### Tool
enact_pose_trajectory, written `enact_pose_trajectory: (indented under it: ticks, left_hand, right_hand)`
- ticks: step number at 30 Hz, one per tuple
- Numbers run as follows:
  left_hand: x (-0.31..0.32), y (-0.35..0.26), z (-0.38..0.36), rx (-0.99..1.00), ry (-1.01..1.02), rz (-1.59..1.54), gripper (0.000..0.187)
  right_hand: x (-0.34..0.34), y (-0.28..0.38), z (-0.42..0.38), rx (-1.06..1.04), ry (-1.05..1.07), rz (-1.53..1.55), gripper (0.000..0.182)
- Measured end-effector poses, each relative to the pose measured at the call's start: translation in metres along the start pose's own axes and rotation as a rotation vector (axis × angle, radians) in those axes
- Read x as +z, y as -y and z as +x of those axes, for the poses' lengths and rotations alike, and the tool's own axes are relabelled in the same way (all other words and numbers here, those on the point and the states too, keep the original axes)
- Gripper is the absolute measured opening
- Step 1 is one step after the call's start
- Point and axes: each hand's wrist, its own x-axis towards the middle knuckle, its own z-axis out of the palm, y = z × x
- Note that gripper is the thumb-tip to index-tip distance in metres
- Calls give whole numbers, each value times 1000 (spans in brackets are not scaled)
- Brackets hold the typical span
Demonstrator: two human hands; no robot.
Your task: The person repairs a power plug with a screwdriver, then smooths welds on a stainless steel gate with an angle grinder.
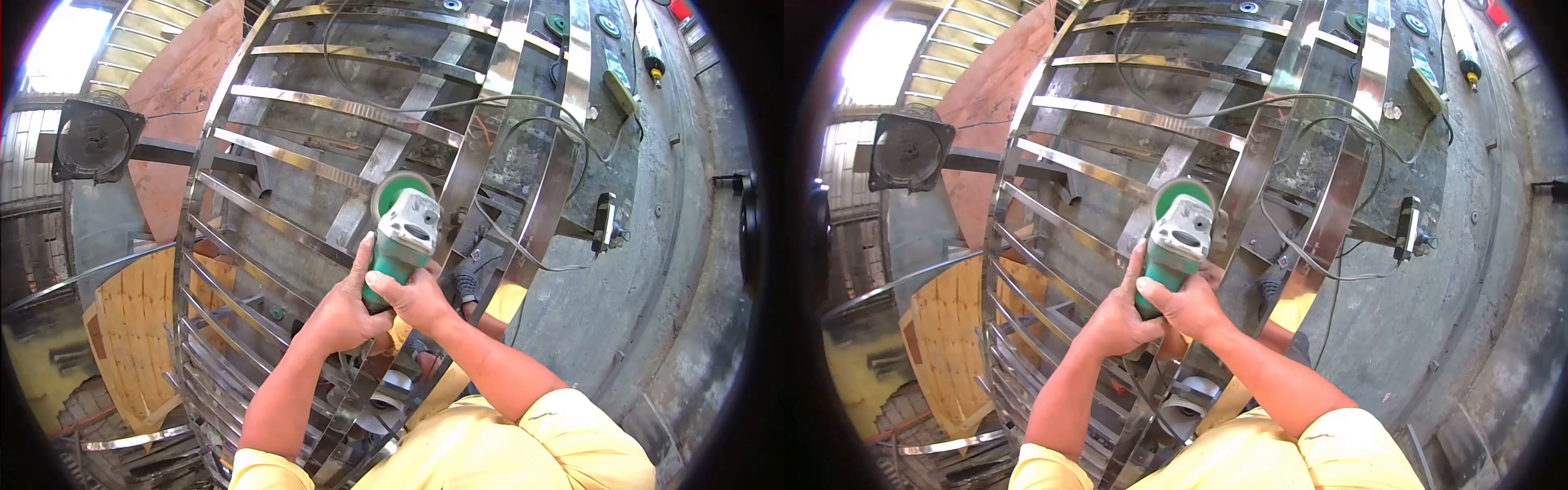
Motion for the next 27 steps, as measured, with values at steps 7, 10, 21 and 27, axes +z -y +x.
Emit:
enact_pose_trajectory:
  ticks: [7, 10, 21, 27]
  left_hand:
    - [1, -9, -12, -39, -46, 50, 122]
    - [10, -20, -7, 10, -50, 102, 117]
    - [12, -23, -10, 1, -73, 107, 122]
    - [9, -5, -36, -49, -269, 102, 118]
  right_hand:
    - [0, 1, -4, -49, 31, -105, 65]
    - [-10, 0, -7, -37, 49, 101, 66]
    - [-13, 6, -7, 53, 27, 103, 58]
    - [17, -2, 12, 235, 173, 105, 61]
